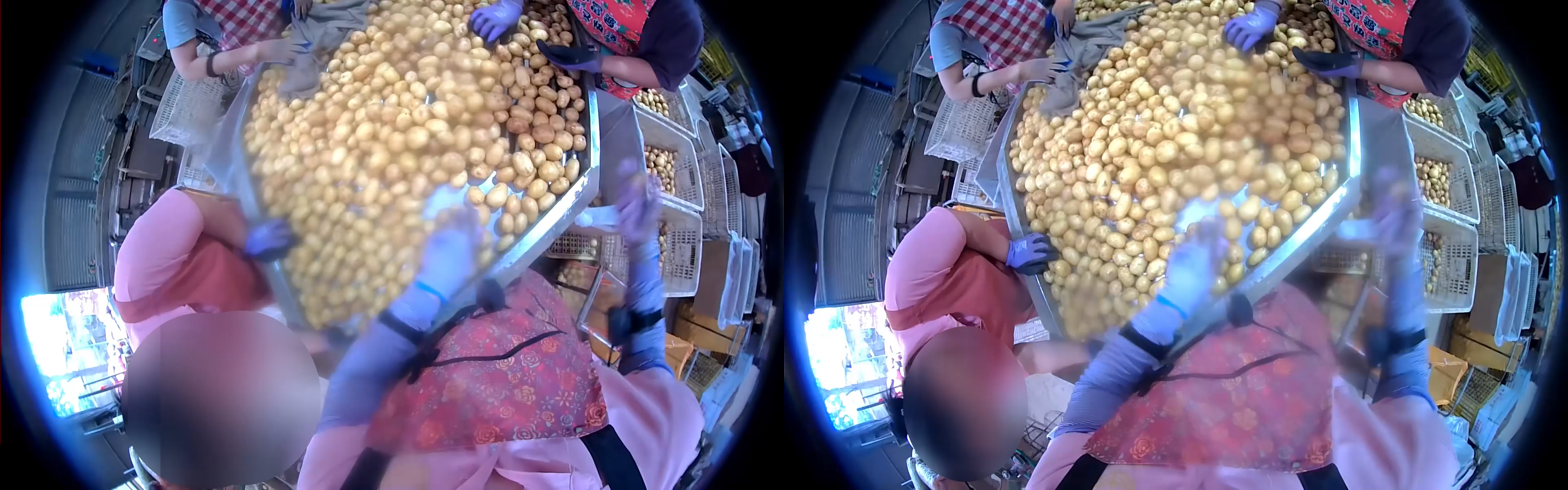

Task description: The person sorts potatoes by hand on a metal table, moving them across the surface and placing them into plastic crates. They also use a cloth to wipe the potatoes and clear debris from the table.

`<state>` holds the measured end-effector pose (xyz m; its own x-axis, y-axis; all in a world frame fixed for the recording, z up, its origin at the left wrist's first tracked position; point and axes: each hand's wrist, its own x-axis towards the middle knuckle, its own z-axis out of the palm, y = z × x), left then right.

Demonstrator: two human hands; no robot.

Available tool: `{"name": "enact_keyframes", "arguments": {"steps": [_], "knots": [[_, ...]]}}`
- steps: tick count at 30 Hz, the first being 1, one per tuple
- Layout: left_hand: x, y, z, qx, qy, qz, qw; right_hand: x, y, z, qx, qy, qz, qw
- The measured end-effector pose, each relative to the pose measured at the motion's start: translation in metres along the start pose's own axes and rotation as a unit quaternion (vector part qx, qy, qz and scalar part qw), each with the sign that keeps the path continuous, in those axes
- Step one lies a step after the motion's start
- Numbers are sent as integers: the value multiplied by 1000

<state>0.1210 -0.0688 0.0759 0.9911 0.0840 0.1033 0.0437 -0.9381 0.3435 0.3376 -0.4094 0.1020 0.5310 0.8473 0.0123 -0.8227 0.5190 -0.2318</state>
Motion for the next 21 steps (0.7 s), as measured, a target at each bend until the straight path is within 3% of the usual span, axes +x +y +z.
{"name": "enact_keyframes", "arguments": {"steps": [1,2,3,4,5,7,8,9,10,12,13,15,16,17,18,19,20,21], "knots": [[-5,-25,19,11,21,-19,1000,-9,-42,22,43,-30,-30,998],[2,-44,33,12,-21,-41,999,-17,-64,10,8,101,-163,981],[9,-63,47,15,-62,-63,996,-23,-87,2,-29,221,-291,931],[23,-71,50,71,-106,-84,988,-3,-64,16,-133,273,-293,907],[36,-74,46,27,-115,-109,987,13,-37,33,-231,327,-293,868],[47,-66,36,-65,-145,-161,974,32,32,18,-413,174,-163,879],[43,-52,14,-176,-75,-152,970,52,79,43,-303,183,6,935],[44,-41,18,-165,25,-94,982,56,111,41,-331,216,105,913],[43,-24,26,-153,122,-39,980,61,143,46,-286,202,107,931],[29,33,-4,-261,-41,-24,964,59,167,20,-198,185,125,954],[18,31,-5,-227,-23,2,974,57,156,-19,-164,174,133,962],[-14,21,-11,-158,4,49,986,42,100,-33,-201,220,1,955],[-38,-3,1,-103,-30,7,994,35,72,-40,-224,242,-63,942],[-69,-35,14,-49,-65,-34,996,18,25,-23,-87,111,-100,985],[-103,-57,9,47,-71,-11,996,2,-22,-6,60,-24,-96,993],[-134,-78,0,144,-74,16,987,-22,-57,-12,-24,30,-153,987],[-156,-100,-6,122,-96,-29,987,-31,-77,-16,-112,80,-209,968],[-169,-112,-7,97,-117,-76,985,-23,-71,-14,-219,109,-181,952]]}}
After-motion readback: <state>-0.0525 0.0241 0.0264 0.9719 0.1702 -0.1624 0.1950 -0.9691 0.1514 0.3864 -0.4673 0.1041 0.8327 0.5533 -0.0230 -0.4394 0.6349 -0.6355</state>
